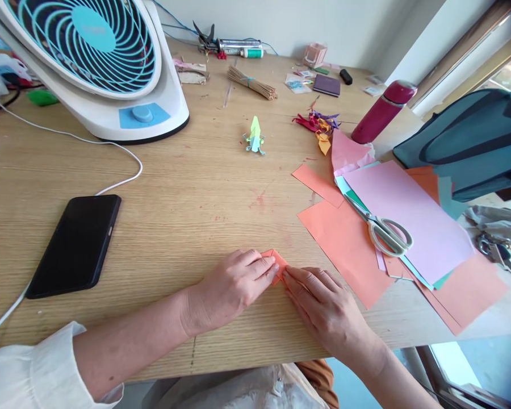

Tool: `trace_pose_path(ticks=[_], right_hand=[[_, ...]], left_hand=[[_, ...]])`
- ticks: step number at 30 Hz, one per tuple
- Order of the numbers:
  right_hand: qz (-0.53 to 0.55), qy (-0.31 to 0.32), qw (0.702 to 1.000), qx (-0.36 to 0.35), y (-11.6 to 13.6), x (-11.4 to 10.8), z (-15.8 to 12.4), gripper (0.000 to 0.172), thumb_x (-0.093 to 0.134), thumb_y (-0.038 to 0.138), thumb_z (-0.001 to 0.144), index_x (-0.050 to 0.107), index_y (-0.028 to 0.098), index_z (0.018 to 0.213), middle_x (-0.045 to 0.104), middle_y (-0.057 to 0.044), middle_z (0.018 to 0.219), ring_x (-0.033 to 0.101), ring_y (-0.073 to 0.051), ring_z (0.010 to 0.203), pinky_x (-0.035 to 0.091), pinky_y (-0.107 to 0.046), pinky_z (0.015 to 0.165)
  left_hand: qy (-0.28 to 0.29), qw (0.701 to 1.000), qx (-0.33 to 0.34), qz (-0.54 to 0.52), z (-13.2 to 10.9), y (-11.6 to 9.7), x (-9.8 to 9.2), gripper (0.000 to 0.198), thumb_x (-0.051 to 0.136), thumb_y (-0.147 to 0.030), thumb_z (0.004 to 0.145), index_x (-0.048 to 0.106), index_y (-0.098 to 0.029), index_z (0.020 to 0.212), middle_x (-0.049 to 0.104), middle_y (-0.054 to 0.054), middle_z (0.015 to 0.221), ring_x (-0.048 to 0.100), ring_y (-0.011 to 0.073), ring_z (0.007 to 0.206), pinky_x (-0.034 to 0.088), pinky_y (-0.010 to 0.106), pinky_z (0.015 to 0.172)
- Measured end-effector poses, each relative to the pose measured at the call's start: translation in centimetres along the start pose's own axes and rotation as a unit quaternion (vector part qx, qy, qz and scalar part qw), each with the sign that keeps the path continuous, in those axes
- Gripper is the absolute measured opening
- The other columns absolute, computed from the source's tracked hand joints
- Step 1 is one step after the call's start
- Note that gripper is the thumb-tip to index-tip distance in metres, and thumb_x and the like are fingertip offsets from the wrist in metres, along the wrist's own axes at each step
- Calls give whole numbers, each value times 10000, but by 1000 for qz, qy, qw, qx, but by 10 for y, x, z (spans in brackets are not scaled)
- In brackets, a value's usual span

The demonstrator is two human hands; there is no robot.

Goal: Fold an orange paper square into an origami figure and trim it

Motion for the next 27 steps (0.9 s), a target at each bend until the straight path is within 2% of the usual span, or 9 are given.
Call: trace_pose_path(ticks=[6, 11, 15, 22, 27], right_hand=[[-2, -4, 1000, 4, 7, 1, -5, 392, 419, 83, 972, 553, 75, 1341, 640, -180, 1287, 596, -281, 1022, 523, -419, 793], [8, -15, 1000, 23, 7, 4, -9, 399, 439, 130, 987, 531, 100, 1375, 657, -171, 1245, 604, -279, 1042, 524, -428, 834], [14, -26, 999, 43, 8, 5, -9, 380, 445, 128, 986, 555, 140, 1349, 686, -157, 1166, 624, -267, 1004, 530, -422, 818], [34, -74, 989, 122, 10, 2, 0, 256, 499, 96, 962, 652, 182, 1148, 708, -104, 988, 628, -211, 827, 519, -358, 736], [93, -92, 976, 175, 11, 0, 6, 232, 512, 105, 961, 676, 218, 1080, 688, -82, 952, 614, -203, 816, 505, -347, 719]], left_hand=[[27, 999, -3, 22, -2, -2, 5, 358, 435, -86, 984, 535, -84, 1327, 677, 98, 1127, 589, 221, 1001, 495, 359, 852], [70, 997, -20, 8, 2, -3, 5, 420, 491, -109, 950, 498, -118, 1370, 655, 88, 1118, 562, 241, 996, 479, 380, 840], [80, 996, -31, -2, 6, -3, 3, 405, 494, -97, 940, 519, -138, 1342, 651, 77, 1096, 546, 227, 921, 477, 373, 814], [16, 995, -45, -82, 2, 1, 4, 264, 407, -112, 1010, 616, -134, 1169, 671, 81, 1089, 560, 207, 965, 497, 352, 869], [-15, 985, -74, -156, 4, 6, 3, 227, 438, -87, 1000, 655, -145, 1032, 681, 71, 1062, 577, 179, 941, 515, 327, 852]])
Point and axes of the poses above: each hand's wrist, its own z-axis towards the middle knuckle, its own x-axis out of the palm, y = z × x, the point moved 2 cm from there along z, towards the middle knuckle
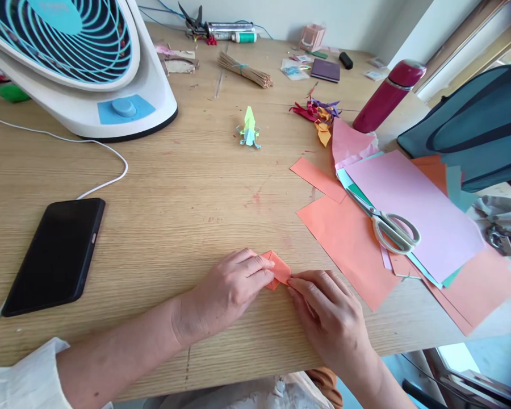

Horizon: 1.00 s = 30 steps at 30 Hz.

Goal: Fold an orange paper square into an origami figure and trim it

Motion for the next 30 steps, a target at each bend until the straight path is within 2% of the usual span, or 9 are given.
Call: trace_pose_path(ticks=[6, 13, 17, 23, 30], right_hand=[[60, 4, 997, 50, -2, -2, 5, 189, 512, 125, 968, 674, 223, 962, 661, -64, 910, 601, -187, 821, 488, -329, 708], [73, 18, 992, 98, -4, -1, 9, 163, 512, 180, 974, 634, 225, 876, 650, -56, 881, 591, -189, 796, 476, -328, 688], [71, 19, 989, 125, -4, 0, 9, 167, 514, 199, 975, 591, 225, 829, 634, -48, 854, 574, -185, 764, 456, -316, 659], [51, 26, 990, 128, -3, 2, 9, 104, 537, 201, 960, 578, 232, 870, 619, -35, 845, 561, -177, 741, 430, -312, 649], [27, 35, 987, 154, -5, 5, 11, 208, 495, 212, 971, 490, 228, 764, 542, -15, 738, 485, -156, 641, 373, -304, 584]], left_hand=[[9, 995, -60, -81, 11, 3, -1, 185, 505, -152, 993, 666, -182, 907, 648, 24, 914, 567, 157, 867, 499, 291, 805], [17, 989, -111, -100, 15, 3, 2, 214, 509, -151, 988, 639, -179, 820, 589, 22, 900, 565, 140, 836, 483, 266, 771], [22, 988, -122, -90, 16, 3, 2, 243, 453, -108, 993, 615, -163, 821, 575, 33, 894, 556, 136, 801, 485, 268, 755], [34, 986, -129, -99, 19, 4, 3, 248, 423, -95, 996, 590, -160, 824, 570, 41, 921, 560, 133, 811, 497, 265, 771], [57, 986, -110, -108, 17, 9, -2, 209, 438, -76, 986, 569, -164, 850, 578, 28, 922, 568, 130, 823, 479, 254, 743]])
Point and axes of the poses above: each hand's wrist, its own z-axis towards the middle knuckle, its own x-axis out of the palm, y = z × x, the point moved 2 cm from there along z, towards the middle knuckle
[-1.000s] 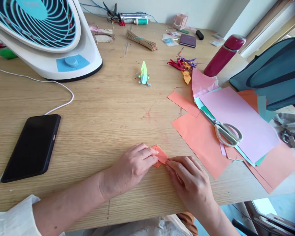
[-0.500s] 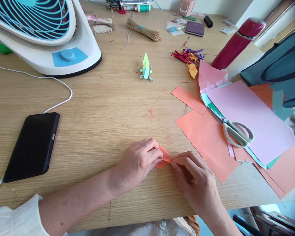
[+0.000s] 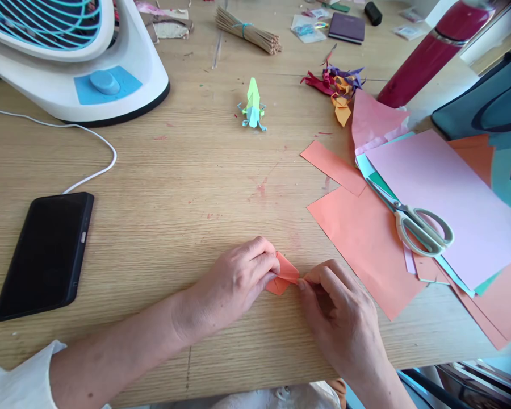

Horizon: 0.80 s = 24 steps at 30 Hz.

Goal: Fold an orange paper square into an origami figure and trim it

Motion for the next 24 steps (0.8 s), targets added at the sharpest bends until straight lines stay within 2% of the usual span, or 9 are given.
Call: trace_pose_path(ticks=[4, 7, 16, 24], right_hand=[[5, 8, 1000, 2, 0, 0, 1, 203, 488, 215, 973, 487, 230, 770, 537, -18, 745, 483, -156, 643, 371, -298, 576], [2, 6, 1000, -1, 1, -1, 2, 196, 493, 210, 970, 492, 228, 775, 537, -13, 744, 483, -153, 645, 375, -292, 585], [1, 3, 1000, -17, 2, -4, 3, 212, 487, 189, 978, 506, 214, 768, 537, -5, 722, 481, -143, 633, 363, -285, 589], [-19, -33, 999, -6, 1, -1, 5, 218, 529, 202, 967, 495, 213, 752, 529, 7, 711, 472, -125, 599, 375, -266, 567]], left_hand=[[-1, 998, -26, -53, -2, 6, -4, 200, 426, -48, 975, 566, -168, 897, 583, 24, 952, 571, 119, 828, 478, 248, 758], [2, 998, -22, -64, -2, 6, -6, 227, 411, -45, 980, 588, -172, 919, 577, 18, 935, 566, 109, 809, 468, 234, 735], [11, 999, -15, -42, 0, 5, -1, 185, 490, -113, 992, 603, -161, 853, 543, 5, 922, 535, 98, 801, 432, 235, 741], [14, 1000, -13, -6, 1, 2, 0, 189, 486, -21, 941, 578, -143, 830, 524, 17, 883, 506, 117, 766, 435, 256, 722]])
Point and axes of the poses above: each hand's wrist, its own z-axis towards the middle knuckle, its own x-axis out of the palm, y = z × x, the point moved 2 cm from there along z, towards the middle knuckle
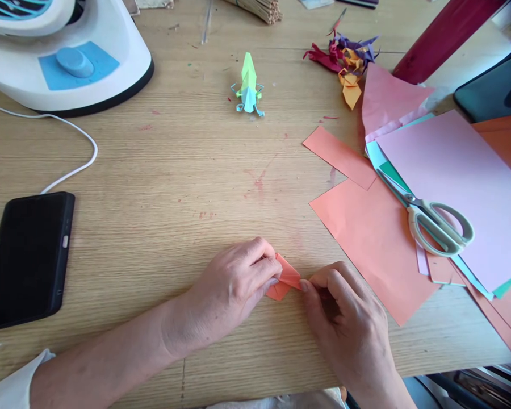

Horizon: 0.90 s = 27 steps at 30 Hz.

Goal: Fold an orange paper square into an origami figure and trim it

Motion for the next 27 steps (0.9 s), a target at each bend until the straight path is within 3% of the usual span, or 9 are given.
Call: trace_pose_path(ticks=[11, 27], right_hand=[[-43, -25, 999, 5, 0, 1, -1, 214, 553, 225, 961, 522, 209, 751, 518, 7, 746, 491, -112, 602, 392, -250, 554], [-97, -23, 995, 13, 0, 5, 3, 233, 536, 270, 964, 533, 211, 739, 493, 7, 730, 477, -124, 583, 358, -264, 536]], left_hand=[[-41, 998, -6, 39, 2, -3, 6, 174, 460, -126, 986, 569, -156, 854, 533, 38, 911, 542, 149, 824, 462, 276, 735], [-51, 994, -44, 80, 6, -8, 12, 187, 452, -148, 965, 555, -161, 810, 536, 50, 890, 527, 165, 757, 457, 302, 677]])
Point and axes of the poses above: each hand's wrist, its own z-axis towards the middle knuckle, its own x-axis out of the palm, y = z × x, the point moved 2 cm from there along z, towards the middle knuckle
